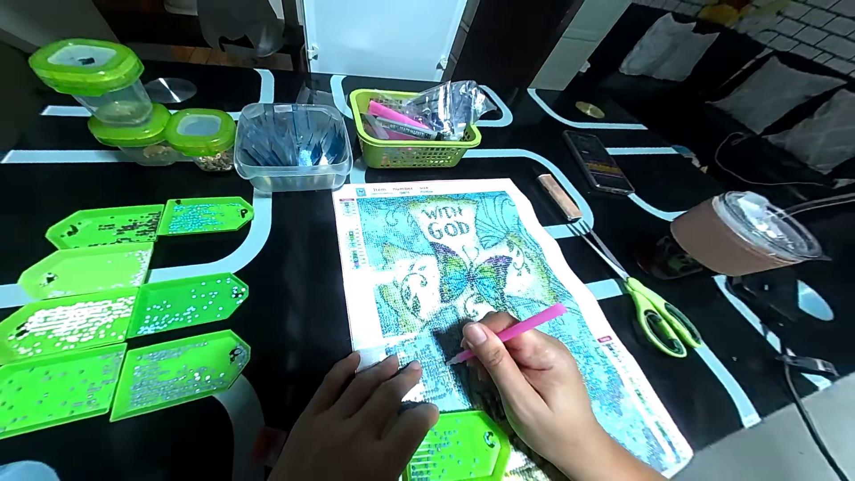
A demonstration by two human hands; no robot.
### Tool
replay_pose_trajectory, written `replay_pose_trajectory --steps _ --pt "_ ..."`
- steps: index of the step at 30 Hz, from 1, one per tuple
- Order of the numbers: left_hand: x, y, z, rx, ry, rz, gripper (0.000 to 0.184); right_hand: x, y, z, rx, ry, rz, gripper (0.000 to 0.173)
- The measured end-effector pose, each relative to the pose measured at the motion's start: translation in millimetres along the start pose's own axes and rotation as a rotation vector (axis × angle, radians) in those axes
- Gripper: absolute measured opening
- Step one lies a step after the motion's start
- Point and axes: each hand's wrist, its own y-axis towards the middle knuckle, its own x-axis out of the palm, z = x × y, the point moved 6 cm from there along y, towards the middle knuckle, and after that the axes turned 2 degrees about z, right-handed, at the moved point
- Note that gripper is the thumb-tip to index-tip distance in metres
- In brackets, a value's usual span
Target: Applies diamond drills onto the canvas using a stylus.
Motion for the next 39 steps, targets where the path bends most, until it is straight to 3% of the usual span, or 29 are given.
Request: replay_pose_trajectory --steps 4,7,12,24,27,32,39 --pt "0 0 -1 -0.004 -0.010 0.001 0.039 -8 -5 -2 0.110 0.157 0.009 0.030" --pt "0 0 0 -0.006 -0.007 0.005 0.039 -7 -17 -13 0.062 0.237 -0.021 0.031" --pt "0 0 0 0.000 -0.006 0.017 0.038 2 -29 -21 -0.032 0.170 -0.097 0.029" --pt "1 1 0 0.005 0.012 0.033 0.038 8 -30 -21 -0.065 0.130 -0.126 0.030" --pt "1 1 0 0.004 0.004 0.030 0.038 4 -27 -18 -0.015 0.202 -0.097 0.029" --pt "1 1 0 0.001 -0.008 0.016 0.039 -7 -10 -4 0.218 0.309 0.055 0.029" --pt "1 1 -1 0.002 -0.009 0.002 0.039 -5 -2 8 0.167 0.209 0.072 0.028"
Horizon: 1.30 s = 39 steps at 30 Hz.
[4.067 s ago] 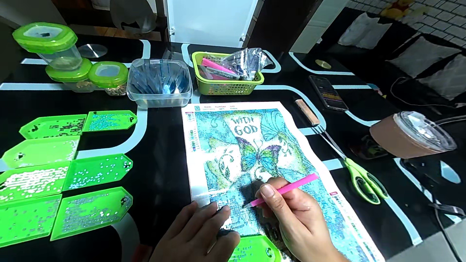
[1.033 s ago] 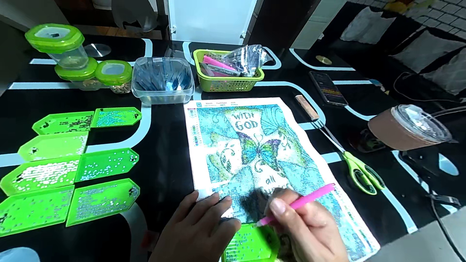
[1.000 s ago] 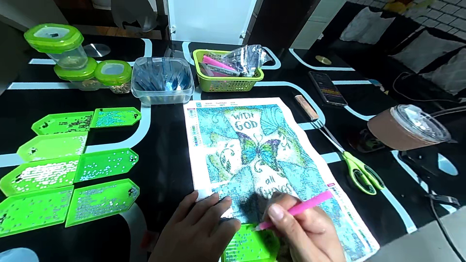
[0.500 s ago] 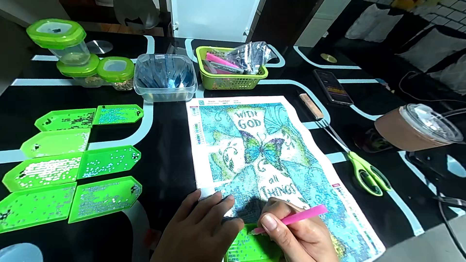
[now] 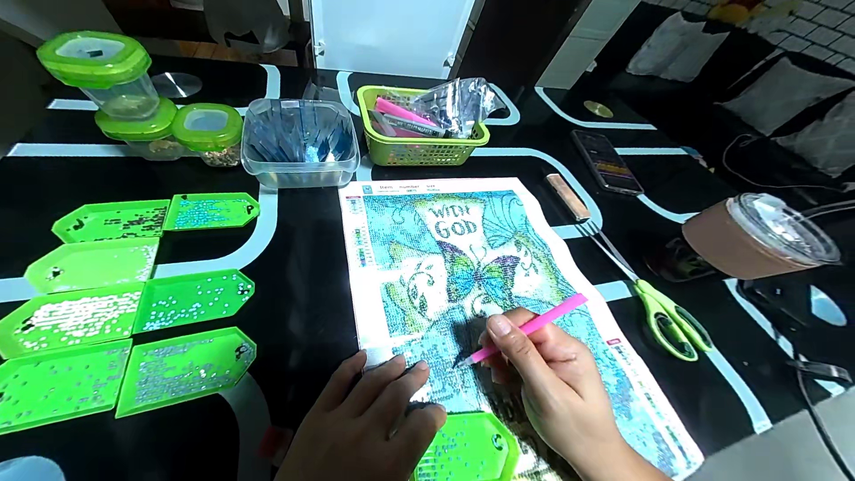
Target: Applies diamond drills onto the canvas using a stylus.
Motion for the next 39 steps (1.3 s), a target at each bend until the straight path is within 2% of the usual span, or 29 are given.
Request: replay_pose_trajectory --steps 7,18,26,31,39 --pt "-0.3 0.0 0.2 -0.007 -0.002 -0.004 0.038 2.4 -1.4 -1.1 -0.029 -0.049 -0.006 0.027" --pt "-0.5 -0.2 0.5 -0.014 -0.003 -0.003 0.038 6.5 -5.0 -7.5 -0.182 -0.229 -0.032 0.030" --pt "-0.6 -0.2 0.7 -0.004 0.006 -0.005 0.039 6.6 -2.8 -6.2 -0.173 -0.219 -0.032 0.031" --pt "-1.0 -0.3 0.3 -0.006 -0.006 -0.004 0.038 2.2 -0.8 -2.2 -0.088 -0.090 0.007 0.029" --pt "-0.5 -0.3 0.4 -0.011 -0.006 -0.003 0.039 6.1 -2.1 -4.0 -0.141 -0.155 -0.025 0.028"
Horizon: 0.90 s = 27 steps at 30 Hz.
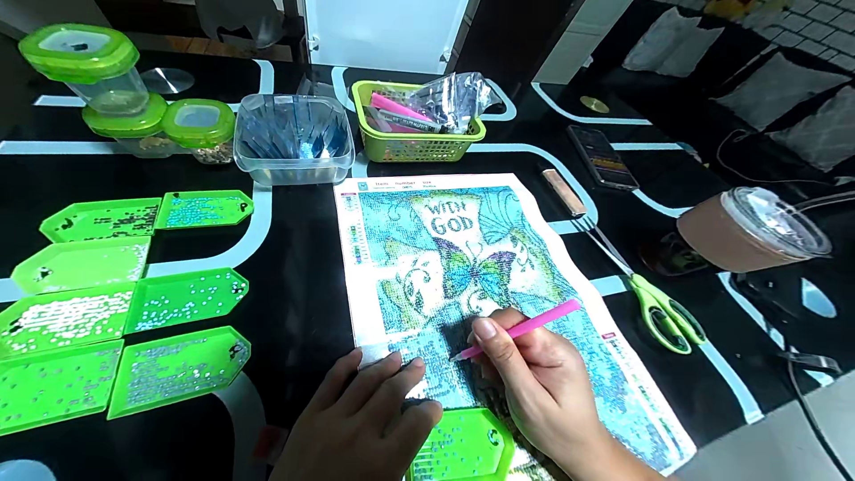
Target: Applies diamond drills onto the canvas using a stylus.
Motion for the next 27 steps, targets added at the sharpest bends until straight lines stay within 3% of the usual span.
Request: replay_pose_trajectory --steps 12,19,21,25,27 --pt "0 0 0 -0.002 0.005 -0.011 0.039 -2 -1 3 0.025 0.037 0.002 0.030" --pt "0 0 0 0.000 0.010 -0.007 0.039 2 -2 -4 -0.068 -0.077 -0.010 0.031" --pt "0 0 0 -0.001 0.001 -0.013 0.039 0 -1 -1 -0.005 -0.028 -0.014 0.030" --pt "0 0 0 -0.006 -0.008 -0.023 0.038 -13 6 8 0.294 0.200 0.035 0.030" --pt "-1 0 0 -0.008 -0.011 -0.023 0.039 -16 2 1 0.279 0.228 0.036 0.030"
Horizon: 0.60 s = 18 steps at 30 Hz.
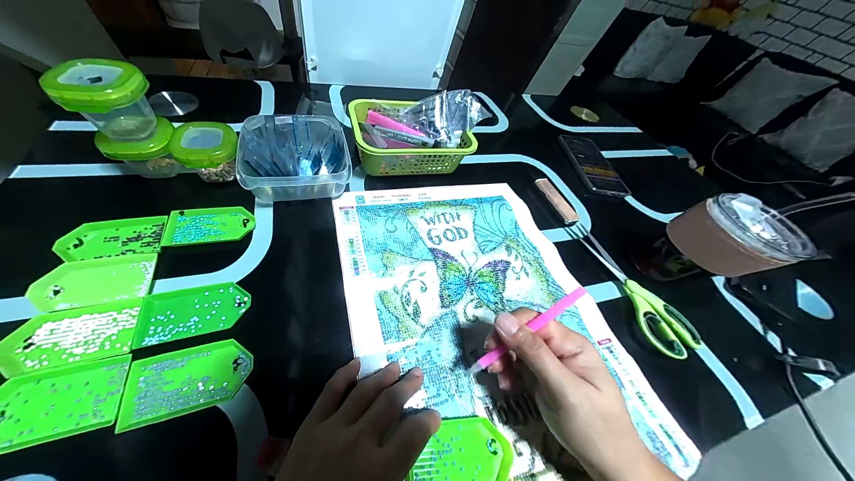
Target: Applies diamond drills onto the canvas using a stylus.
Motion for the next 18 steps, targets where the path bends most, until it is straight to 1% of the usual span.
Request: replay_pose_trajectory --steps 5,9,12,18 --pt "0 0 0 0.003 0.003 0.013 0.038 16 -35 -18 -0.165 -0.071 -0.168 0.028" --pt "-1 0 0 0.017 0.026 0.038 0.037 30 -45 -16 -0.310 -0.201 -0.225 0.030" --pt "0 -1 0 0.023 0.042 0.052 0.037 33 -44 -16 -0.347 -0.247 -0.223 0.030" --pt "1 -1 -1 0.027 0.037 0.066 0.036 33 -44 -13 -0.353 -0.258 -0.206 0.029"
